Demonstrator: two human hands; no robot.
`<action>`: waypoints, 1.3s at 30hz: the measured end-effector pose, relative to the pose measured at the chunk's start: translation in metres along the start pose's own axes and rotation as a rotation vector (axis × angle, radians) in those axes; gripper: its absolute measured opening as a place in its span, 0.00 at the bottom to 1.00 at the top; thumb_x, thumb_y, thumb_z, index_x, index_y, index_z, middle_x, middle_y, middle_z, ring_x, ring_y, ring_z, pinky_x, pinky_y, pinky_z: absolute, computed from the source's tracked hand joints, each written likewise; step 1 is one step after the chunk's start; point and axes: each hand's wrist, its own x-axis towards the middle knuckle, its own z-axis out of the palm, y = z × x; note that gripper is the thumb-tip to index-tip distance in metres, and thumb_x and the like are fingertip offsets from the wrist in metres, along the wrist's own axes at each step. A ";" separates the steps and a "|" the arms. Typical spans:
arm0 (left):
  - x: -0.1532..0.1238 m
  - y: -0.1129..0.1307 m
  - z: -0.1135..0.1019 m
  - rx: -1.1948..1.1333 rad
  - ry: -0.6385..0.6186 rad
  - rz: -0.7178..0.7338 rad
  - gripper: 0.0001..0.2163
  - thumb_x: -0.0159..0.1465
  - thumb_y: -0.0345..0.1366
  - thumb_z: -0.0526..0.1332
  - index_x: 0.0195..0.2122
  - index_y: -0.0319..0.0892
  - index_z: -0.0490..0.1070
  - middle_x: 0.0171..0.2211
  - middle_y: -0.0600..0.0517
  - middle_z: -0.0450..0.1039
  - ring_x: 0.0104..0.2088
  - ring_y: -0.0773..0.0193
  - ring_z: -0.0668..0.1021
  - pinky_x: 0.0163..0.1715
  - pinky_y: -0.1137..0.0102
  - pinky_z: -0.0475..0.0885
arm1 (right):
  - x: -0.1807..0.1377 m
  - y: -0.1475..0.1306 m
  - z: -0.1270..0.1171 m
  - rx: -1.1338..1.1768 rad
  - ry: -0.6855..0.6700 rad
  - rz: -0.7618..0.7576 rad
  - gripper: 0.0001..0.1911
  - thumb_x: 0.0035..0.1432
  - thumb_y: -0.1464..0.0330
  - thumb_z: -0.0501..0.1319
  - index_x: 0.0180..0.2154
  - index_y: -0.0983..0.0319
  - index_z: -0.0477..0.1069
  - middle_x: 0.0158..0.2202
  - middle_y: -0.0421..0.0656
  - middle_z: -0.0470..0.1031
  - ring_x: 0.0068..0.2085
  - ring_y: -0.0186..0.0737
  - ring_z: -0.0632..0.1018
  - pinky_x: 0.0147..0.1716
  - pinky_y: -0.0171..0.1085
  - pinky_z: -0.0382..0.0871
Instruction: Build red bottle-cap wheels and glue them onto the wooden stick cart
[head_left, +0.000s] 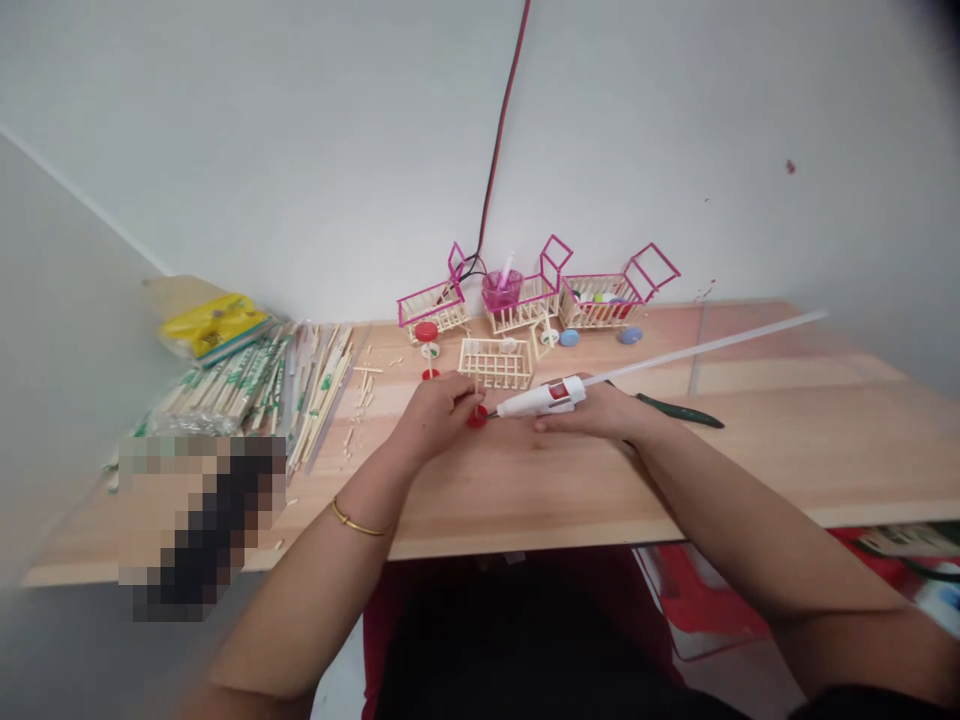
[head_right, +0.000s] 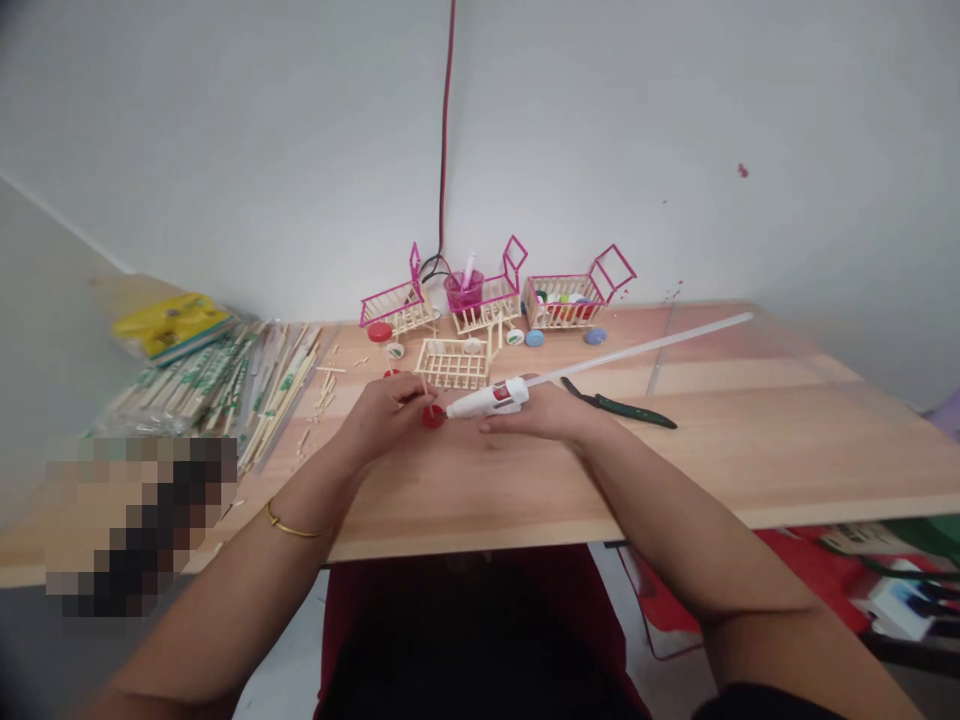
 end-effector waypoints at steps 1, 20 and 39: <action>0.000 0.000 0.000 -0.003 0.004 -0.011 0.08 0.62 0.30 0.56 0.27 0.39 0.71 0.29 0.50 0.74 0.31 0.65 0.74 0.33 0.70 0.66 | 0.000 0.000 -0.001 0.015 -0.010 -0.001 0.21 0.44 0.54 0.68 0.35 0.63 0.75 0.31 0.42 0.78 0.33 0.42 0.76 0.31 0.36 0.67; -0.004 0.009 -0.002 0.017 -0.003 -0.030 0.07 0.63 0.29 0.55 0.33 0.40 0.73 0.32 0.50 0.75 0.34 0.65 0.75 0.36 0.70 0.69 | -0.007 0.007 -0.013 0.106 0.049 -0.020 0.19 0.45 0.53 0.68 0.26 0.60 0.67 0.23 0.37 0.68 0.26 0.36 0.69 0.24 0.35 0.61; -0.006 0.000 0.003 -0.067 -0.099 -0.145 0.08 0.55 0.32 0.63 0.37 0.41 0.73 0.29 0.54 0.69 0.27 0.68 0.70 0.28 0.73 0.66 | -0.011 0.005 -0.015 0.018 0.135 0.057 0.21 0.45 0.52 0.67 0.39 0.57 0.77 0.38 0.42 0.80 0.40 0.48 0.78 0.39 0.42 0.71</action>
